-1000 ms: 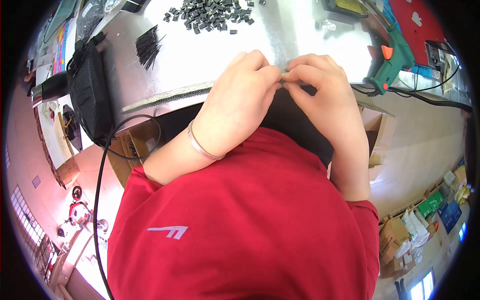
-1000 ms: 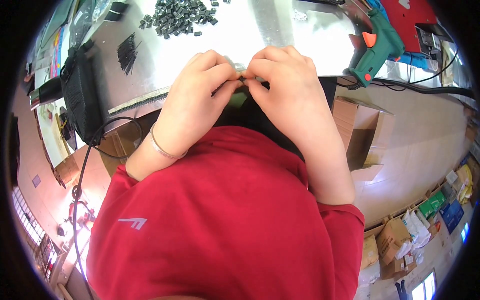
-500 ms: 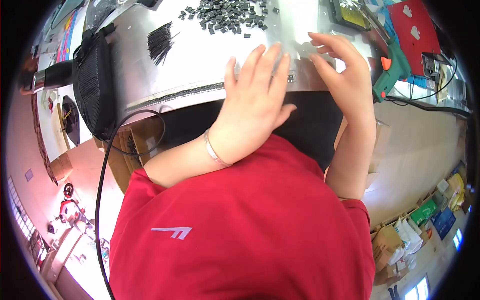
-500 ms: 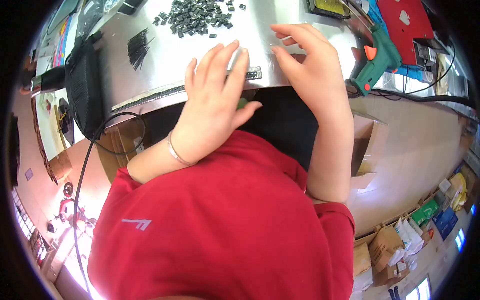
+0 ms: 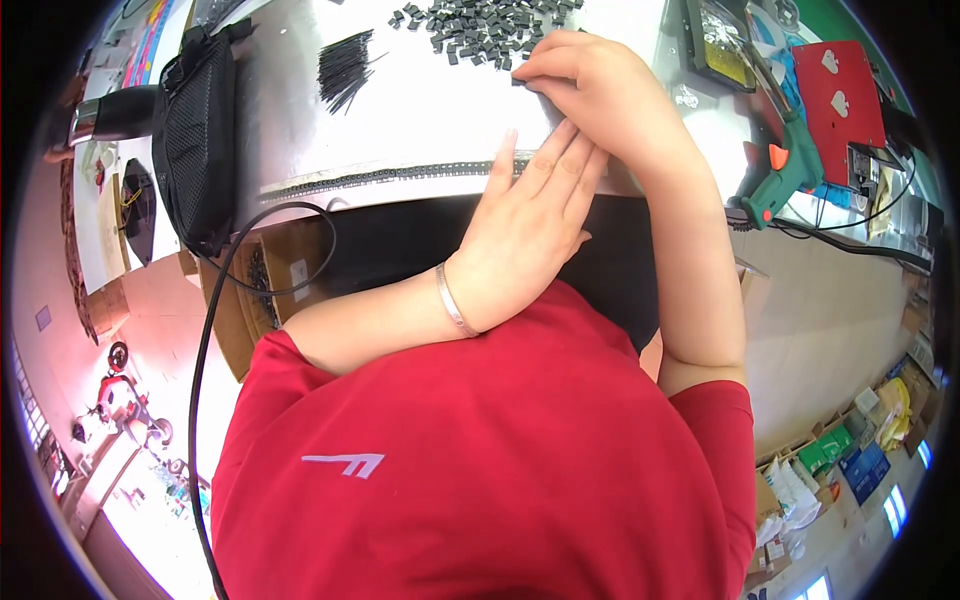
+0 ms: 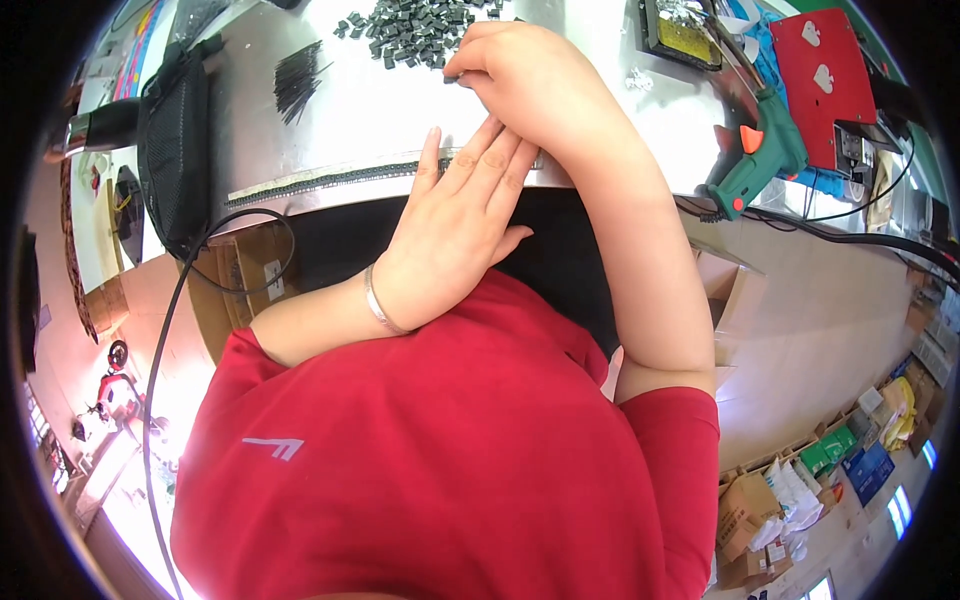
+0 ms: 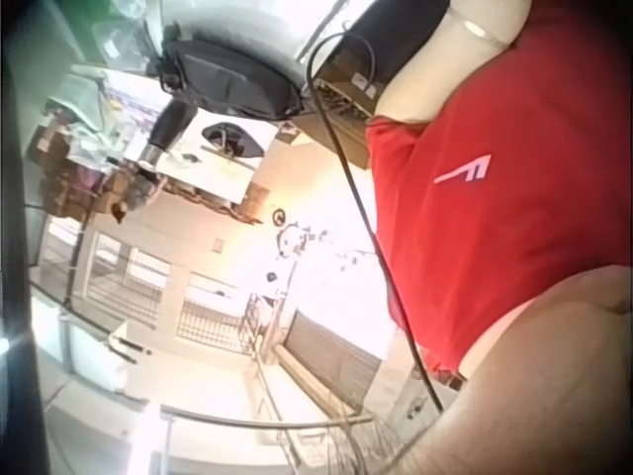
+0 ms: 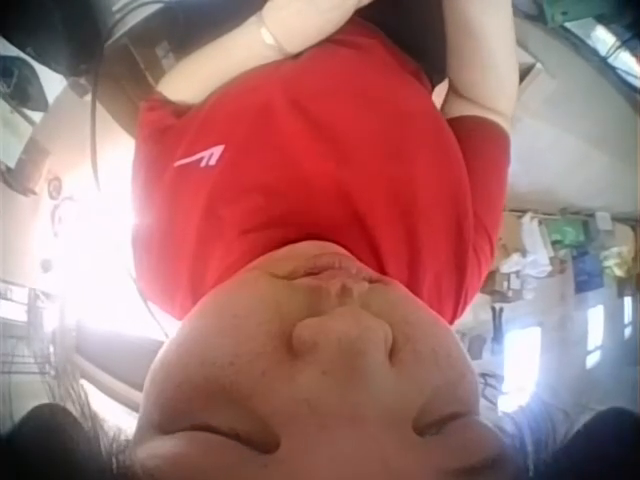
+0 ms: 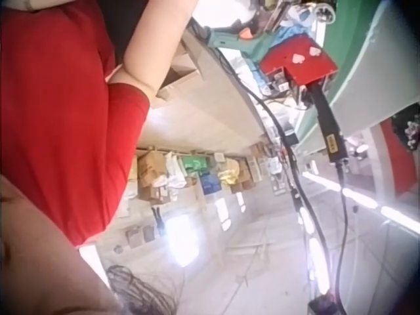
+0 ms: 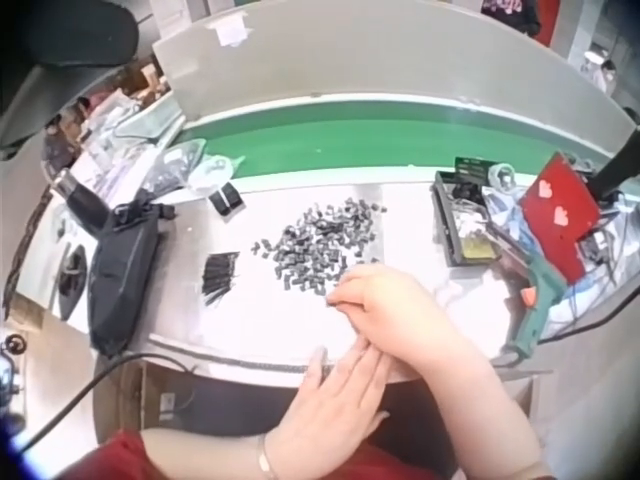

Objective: Assembling small black components onto a thin strip at an assembly station.

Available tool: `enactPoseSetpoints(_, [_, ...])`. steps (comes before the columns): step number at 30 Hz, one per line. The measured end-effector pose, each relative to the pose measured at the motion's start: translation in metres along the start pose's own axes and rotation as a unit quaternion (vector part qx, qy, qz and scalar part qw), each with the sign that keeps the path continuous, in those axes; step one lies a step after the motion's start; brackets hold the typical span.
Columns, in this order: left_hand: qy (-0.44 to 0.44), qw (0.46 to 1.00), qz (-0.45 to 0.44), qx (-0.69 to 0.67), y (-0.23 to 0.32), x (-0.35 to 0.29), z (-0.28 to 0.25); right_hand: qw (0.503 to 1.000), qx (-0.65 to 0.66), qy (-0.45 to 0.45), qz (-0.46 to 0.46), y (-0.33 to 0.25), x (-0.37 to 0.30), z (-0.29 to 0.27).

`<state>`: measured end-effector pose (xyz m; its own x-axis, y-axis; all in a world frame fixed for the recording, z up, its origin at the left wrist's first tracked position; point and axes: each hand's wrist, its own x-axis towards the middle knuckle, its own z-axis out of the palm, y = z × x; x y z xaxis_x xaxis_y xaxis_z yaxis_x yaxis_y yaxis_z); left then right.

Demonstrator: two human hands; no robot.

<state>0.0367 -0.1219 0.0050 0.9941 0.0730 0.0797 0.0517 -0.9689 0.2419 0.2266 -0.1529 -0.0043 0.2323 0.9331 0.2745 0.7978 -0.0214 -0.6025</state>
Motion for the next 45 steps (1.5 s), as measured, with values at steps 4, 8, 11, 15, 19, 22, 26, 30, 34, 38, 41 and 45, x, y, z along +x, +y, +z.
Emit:
enactPoseSetpoints(4, [-0.002, 1.000, 0.003, -0.005, -0.001, 0.001, -0.001, 0.998, -0.054, -0.019, 0.014, 0.000, -0.007, -0.005])
enactPoseSetpoints(8, [0.013, 0.999, -0.009, -0.032, -0.001, 0.000, 0.004, 0.997, 0.011, 0.007, 0.077, -0.003, -0.018, -0.014])
enactPoseSetpoints(11, [0.011, 1.000, -0.008, -0.009, 0.001, 0.000, 0.006, 0.989, 0.109, 0.000, 0.102, -0.002, -0.018, -0.016])
enactPoseSetpoints(15, [-0.003, 1.000, -0.005, 0.022, 0.002, 0.001, 0.004, 0.996, 0.081, -0.020, 0.043, 0.005, -0.012, -0.011])
enactPoseSetpoints(19, [0.003, 1.000, -0.005, 0.031, 0.001, 0.000, 0.005, 0.994, 0.026, -0.005, 0.103, 0.005, -0.023, -0.014])
enactPoseSetpoints(22, [0.006, 1.000, -0.002, 0.020, 0.001, 0.000, 0.007, 0.982, 0.033, 0.032, 0.183, 0.002, -0.045, -0.021])
enactPoseSetpoints(26, [0.025, 1.000, -0.004, 0.002, 0.000, 0.000, 0.010, 0.974, 0.014, 0.091, 0.206, -0.009, -0.073, -0.019])
enactPoseSetpoints(30, [0.027, 0.999, -0.008, -0.041, 0.001, 0.001, 0.006, 0.966, -0.010, 0.144, 0.213, -0.021, -0.088, -0.008])
enactPoseSetpoints(34, [0.034, 0.996, -0.008, -0.081, -0.001, 0.001, 0.002, 0.969, -0.022, 0.172, 0.173, -0.032, -0.096, -0.003])
enactPoseSetpoints(38, [0.063, 0.988, -0.036, -0.133, -0.003, -0.001, -0.003, 0.974, -0.057, 0.160, 0.149, -0.039, -0.099, -0.003])
enactPoseSetpoints(41, [0.072, 0.987, -0.060, -0.128, -0.005, -0.005, -0.005, 0.978, -0.062, 0.142, 0.142, -0.040, -0.099, -0.006])
enactPoseSetpoints(45, [0.082, 0.987, -0.068, -0.124, -0.009, -0.008, -0.007, 0.969, 0.082, 0.111, 0.207, -0.048, -0.099, -0.018])
